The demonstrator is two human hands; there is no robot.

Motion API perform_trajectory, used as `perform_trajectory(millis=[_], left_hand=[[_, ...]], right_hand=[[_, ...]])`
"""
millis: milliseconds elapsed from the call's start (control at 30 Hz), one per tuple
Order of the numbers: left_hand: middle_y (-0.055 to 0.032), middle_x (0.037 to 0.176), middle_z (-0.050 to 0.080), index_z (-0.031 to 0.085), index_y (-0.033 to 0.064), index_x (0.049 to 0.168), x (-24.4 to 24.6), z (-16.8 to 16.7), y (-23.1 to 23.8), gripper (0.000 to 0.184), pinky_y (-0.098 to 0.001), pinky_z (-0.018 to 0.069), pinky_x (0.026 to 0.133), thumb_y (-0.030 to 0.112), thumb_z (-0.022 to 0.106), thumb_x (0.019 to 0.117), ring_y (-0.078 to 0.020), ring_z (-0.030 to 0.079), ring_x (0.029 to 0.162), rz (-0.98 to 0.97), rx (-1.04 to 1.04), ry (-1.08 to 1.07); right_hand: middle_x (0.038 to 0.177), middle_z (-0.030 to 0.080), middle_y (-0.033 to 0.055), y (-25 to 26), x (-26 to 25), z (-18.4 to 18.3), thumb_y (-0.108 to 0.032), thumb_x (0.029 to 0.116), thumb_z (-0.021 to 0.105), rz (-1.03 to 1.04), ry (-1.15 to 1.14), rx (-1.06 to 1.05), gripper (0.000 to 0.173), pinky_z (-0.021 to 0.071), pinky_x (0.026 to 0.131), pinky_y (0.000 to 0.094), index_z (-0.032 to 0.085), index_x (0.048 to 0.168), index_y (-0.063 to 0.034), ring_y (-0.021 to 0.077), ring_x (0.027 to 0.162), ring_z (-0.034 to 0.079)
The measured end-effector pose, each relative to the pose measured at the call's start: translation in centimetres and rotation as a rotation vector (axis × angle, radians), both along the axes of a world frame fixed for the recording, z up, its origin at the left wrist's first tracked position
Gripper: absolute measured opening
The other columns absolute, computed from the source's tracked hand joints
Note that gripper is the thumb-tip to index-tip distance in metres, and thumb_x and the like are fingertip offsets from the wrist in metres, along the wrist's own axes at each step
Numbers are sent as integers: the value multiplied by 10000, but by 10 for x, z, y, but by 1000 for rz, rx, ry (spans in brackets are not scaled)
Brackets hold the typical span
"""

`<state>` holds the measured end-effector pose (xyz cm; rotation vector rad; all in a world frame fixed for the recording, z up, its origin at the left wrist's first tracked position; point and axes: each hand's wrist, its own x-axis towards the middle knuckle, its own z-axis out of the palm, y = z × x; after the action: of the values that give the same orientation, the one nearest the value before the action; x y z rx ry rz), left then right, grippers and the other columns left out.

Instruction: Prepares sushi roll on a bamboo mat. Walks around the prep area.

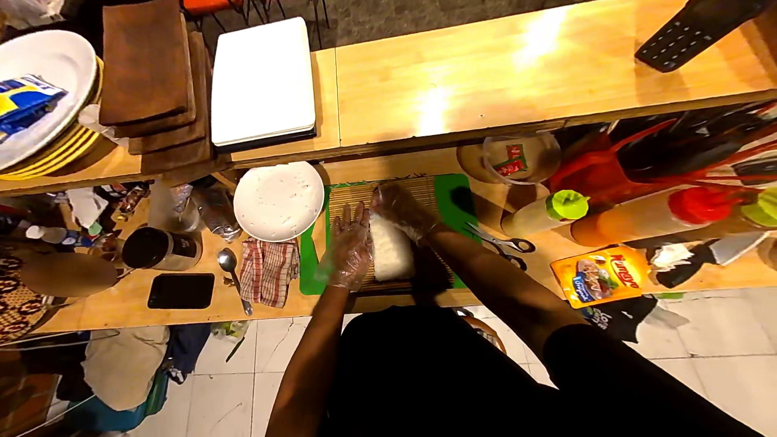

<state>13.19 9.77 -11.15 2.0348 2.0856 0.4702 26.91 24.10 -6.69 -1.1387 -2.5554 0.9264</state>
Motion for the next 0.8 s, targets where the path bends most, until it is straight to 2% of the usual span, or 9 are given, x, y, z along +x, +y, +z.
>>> perform_trajectory(millis=[100, 167, 233, 400, 500, 533, 667, 733, 800], left_hand=[[62, 1717, 157, 263, 190, 1637, 0, 0, 0, 588, -545, 49, 1282, 322, 343, 1070, -198, 30, 1595, -1, 4, -6], [54, 1715, 169, 267, 187, 1635, 0, 2, 0, 586, -552, 51, 1279, 314, 346, 1069, -209, 46, 1595, 7, 12, -11], [43, 1716, 171, 256, 180, 1638, 0, 4, 1, 591, -562, 49, 1275, 306, 341, 1066, -218, 47, 1595, 6, 0, 3], [35, 1714, 181, 272, 174, 1633, 2, 6, 2, 586, -561, 56, 1274, 307, 341, 1067, -231, 54, 1595, 8, -18, -7], [34, 1709, 202, 300, 168, 1624, 1, 4, 0, 577, -564, 71, 1273, 303, 340, 1065, -229, 69, 1594, 3, -5, -4], [26, 1703, 226, 329, 163, 1613, 0, 2, 1, 572, -570, 89, 1268, 300, 358, 1058, -235, 95, 1591, -2, 19, -8], [32, 1703, 226, 321, 167, 1617, 1, 3, 3, 567, -559, 78, 1274, 293, 366, 1067, -228, 89, 1592, 5, 23, -31], [18, 1700, 237, 334, 155, 1611, 0, 4, 2, 572, -567, 86, 1271, 293, 381, 1058, -243, 97, 1591, -3, 28, -31], [21, 1704, 222, 329, 160, 1613, 0, 8, 3, 570, -562, 80, 1271, 298, 363, 1061, -240, 91, 1591, -5, 3, -18]], right_hand=[[1081, 696, 218, 5, 3, 2, -173, 983, 647, -19, 70, -104, 240, 529, 965, 505, 696, 1093, 36, 327, 1055, 670], [1037, 705, 176, 8, 9, 5, -134, 982, 642, -82, 215, -262, 196, 560, 915, 442, 697, 1075, 28, 254, 986, 681], [1023, 704, 159, 6, 12, 13, -114, 986, 632, -95, 258, -344, 168, 569, 899, 430, 691, 1064, 23, 232, 967, 682], [964, 691, 139, 1, 11, -5, -156, 975, 632, -17, 261, -165, 172, 562, 855, 406, 693, 1010, 1, 215, 923, 669], [1043, 692, 210, 0, 4, -3, -174, 988, 622, 49, 87, 12, 223, 534, 947, 489, 695, 1043, 29, 327, 1028, 671], [1035, 695, 222, 2, 3, 0, -170, 987, 628, 64, 47, 26, 221, 533, 941, 511, 700, 1040, 33, 348, 1023, 676], [933, 681, 143, 5, 9, 6, -143, 968, 636, -43, 230, -223, 160, 561, 821, 435, 695, 995, 3, 230, 886, 662], [982, 701, 163, 4, 8, 4, -150, 944, 688, -33, 202, -193, 178, 563, 880, 468, 710, 1023, 8, 261, 939, 679], [977, 695, 184, 2, 6, -2, -157, 932, 700, -18, 171, -113, 198, 551, 885, 483, 696, 1020, 20, 288, 949, 674]])
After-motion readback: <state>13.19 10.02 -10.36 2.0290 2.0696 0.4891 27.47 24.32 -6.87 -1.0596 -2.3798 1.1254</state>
